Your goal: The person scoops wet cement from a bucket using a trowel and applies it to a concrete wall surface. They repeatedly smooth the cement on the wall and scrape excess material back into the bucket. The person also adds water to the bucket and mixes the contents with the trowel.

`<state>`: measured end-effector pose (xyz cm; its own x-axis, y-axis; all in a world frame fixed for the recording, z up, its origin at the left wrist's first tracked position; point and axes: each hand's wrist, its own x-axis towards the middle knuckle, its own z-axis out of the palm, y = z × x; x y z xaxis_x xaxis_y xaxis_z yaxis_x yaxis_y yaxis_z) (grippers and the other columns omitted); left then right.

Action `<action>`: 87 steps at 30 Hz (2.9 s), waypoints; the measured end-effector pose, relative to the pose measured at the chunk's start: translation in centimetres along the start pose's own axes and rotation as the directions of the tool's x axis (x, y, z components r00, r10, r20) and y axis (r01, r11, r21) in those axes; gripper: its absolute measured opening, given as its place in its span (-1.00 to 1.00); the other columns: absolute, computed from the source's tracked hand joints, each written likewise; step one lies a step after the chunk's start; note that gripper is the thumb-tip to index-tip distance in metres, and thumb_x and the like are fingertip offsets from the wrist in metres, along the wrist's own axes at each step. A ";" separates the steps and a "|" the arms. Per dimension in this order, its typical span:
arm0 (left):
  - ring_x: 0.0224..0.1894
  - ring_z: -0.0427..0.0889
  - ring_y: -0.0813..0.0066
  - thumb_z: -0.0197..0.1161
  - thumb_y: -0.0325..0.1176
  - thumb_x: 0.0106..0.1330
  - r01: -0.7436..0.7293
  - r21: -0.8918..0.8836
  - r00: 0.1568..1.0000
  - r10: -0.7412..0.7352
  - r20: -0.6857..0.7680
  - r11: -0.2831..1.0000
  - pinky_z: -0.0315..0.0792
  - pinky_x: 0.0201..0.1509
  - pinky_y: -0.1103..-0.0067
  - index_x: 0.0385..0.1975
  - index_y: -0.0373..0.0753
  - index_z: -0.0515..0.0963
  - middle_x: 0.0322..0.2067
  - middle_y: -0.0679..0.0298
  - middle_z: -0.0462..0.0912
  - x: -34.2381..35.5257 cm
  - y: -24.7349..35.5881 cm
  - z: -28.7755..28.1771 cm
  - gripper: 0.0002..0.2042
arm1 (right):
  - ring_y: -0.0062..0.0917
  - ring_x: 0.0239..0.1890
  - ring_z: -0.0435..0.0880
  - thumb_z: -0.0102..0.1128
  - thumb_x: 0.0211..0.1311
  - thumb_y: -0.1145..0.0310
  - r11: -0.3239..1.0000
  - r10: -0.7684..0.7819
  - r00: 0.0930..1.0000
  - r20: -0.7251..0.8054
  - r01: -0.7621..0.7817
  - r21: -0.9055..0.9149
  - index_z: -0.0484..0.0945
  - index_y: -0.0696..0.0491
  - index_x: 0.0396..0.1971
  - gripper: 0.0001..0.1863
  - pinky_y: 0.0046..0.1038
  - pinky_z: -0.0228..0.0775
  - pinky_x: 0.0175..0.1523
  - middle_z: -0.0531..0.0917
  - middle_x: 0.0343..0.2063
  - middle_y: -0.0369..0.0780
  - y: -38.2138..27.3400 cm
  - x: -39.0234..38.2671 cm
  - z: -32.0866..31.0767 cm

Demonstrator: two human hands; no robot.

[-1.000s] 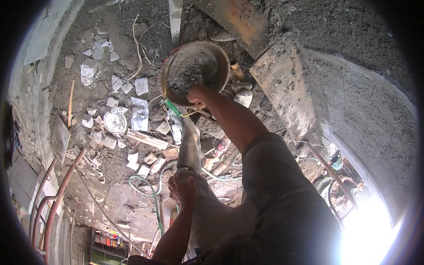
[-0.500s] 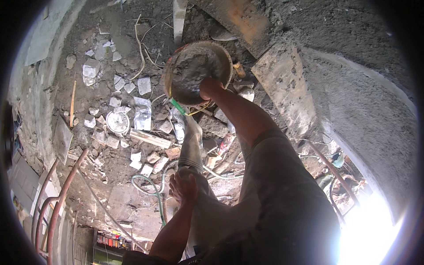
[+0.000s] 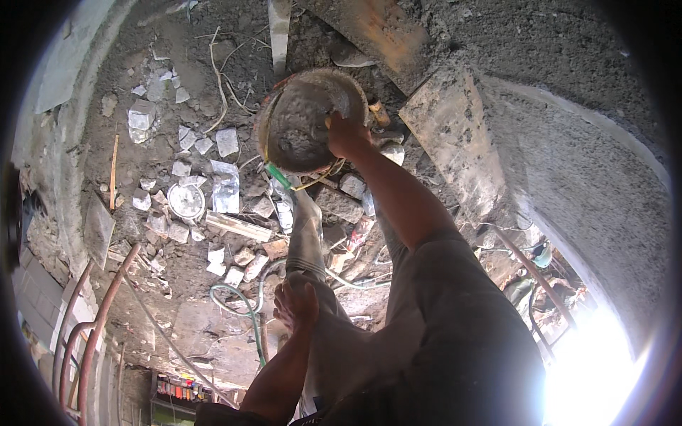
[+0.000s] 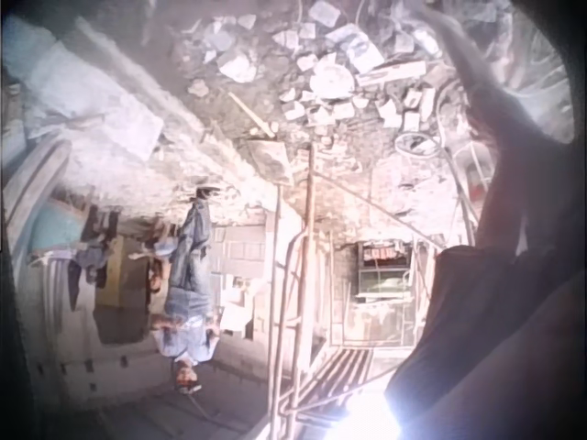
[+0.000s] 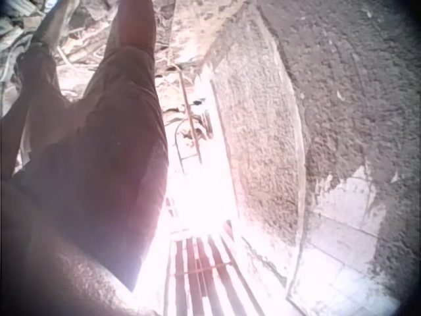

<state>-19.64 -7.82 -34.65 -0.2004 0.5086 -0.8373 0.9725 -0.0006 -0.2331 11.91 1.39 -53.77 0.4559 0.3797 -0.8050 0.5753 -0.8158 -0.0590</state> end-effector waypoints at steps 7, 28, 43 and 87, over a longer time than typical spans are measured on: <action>0.27 0.27 0.20 0.09 0.12 0.17 0.029 0.033 1.000 -0.029 -0.007 0.999 0.11 0.27 0.06 0.13 -0.13 0.37 0.20 0.16 0.33 -0.1 0.4 0.8 -0.41 | -0.11 -0.02 0.63 0.15 0.10 0.43 0.983 -0.150 0.934 0.323 0.176 -0.054 0.37 0.15 0.08 -0.52 -0.10 0.52 -0.06 0.60 -0.06 0.03 -0.8 0.4 -0.1; 0.29 0.23 0.21 0.11 0.14 0.12 0.008 0.024 0.999 -0.007 -0.033 1.000 0.07 0.30 0.07 0.13 -0.09 0.36 0.19 0.19 0.31 -0.4 0.3 2.0 -0.38 | -0.21 -0.03 0.64 0.14 0.09 0.43 0.844 -0.323 0.849 0.418 0.458 -0.279 0.59 0.12 -0.08 -0.65 -0.17 0.54 -0.10 0.63 -0.03 -0.16 -0.6 -1.0 -3.3; 0.25 0.29 0.18 0.15 0.15 0.12 0.036 -0.012 0.992 -0.038 -0.118 0.999 0.11 0.26 0.10 0.12 -0.03 0.35 0.15 0.15 0.35 -2.7 2.7 4.0 -0.40 | -0.37 -0.43 0.71 0.33 -0.06 0.34 0.614 -0.294 0.951 0.100 0.268 -0.743 0.59 0.10 -0.37 -0.77 -0.24 0.53 -0.48 0.63 -0.55 -0.23 -1.3 1.3 4.2; 0.37 0.14 0.25 0.22 0.12 0.04 0.120 -0.201 0.987 -0.139 -0.085 0.972 -0.04 0.35 0.05 0.19 -0.04 0.34 0.27 0.20 0.25 -4.6 12.6 5.2 -0.31 | -0.15 -0.36 0.71 0.29 0.07 0.24 0.478 -0.622 0.666 0.411 0.740 -0.473 0.51 0.20 -0.11 -0.56 -0.11 0.54 -0.34 0.68 -0.31 -0.05 5.8 4.7 -4.2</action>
<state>-7.07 -14.63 -36.27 -0.3228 0.5754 -0.7514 0.9454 0.2337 -0.2272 20.26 0.32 -55.42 -0.3340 0.5810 -0.7422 0.9339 0.0972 -0.3442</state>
